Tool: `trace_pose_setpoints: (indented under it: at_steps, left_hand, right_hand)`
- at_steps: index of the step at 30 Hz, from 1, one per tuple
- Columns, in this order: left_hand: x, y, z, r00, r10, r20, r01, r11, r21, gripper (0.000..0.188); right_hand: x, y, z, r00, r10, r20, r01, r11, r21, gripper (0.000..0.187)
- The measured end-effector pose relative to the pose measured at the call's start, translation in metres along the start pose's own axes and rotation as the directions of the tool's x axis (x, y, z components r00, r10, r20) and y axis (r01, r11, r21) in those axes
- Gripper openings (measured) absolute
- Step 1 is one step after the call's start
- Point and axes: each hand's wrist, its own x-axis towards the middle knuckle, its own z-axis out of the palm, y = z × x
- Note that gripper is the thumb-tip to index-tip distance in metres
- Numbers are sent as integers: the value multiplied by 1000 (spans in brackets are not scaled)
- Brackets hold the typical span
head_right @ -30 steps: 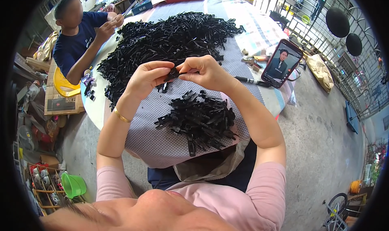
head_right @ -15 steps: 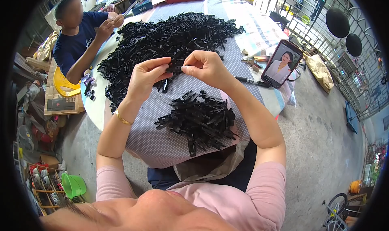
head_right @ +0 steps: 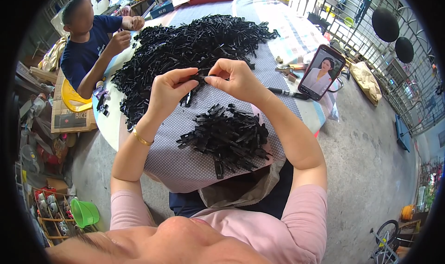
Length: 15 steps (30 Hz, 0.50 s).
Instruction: Assemble small black plastic components at a table.
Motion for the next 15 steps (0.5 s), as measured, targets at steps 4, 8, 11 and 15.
trace_pose_setpoints:
  at_steps: [4, 8, 11, 15]
  left_hand:
    - [-2, 1, 3, 999, -3, -35, 2, 1000, -17, 27]
    - [-2, 2, 5, 999, 39, -9, -39, 999, 19, 26]
    - [-2, 5, 7, 998, 65, -3, -65, 998, 25, 25]
    - [-3, 4, 0, 997, 57, 50, -54, 997, -58, 31]
  right_hand:
    - [1, -2, 5, 991, -116, -61, 120, 990, 72, 29]
    - [0, 1, 2, 996, -79, 48, 70, 984, 164, 36]
    - [-1, 0, 3, 995, -104, 2, 103, 982, 157, 30]
    - [1, -3, 6, 989, -134, -66, 144, 971, 191, 22]
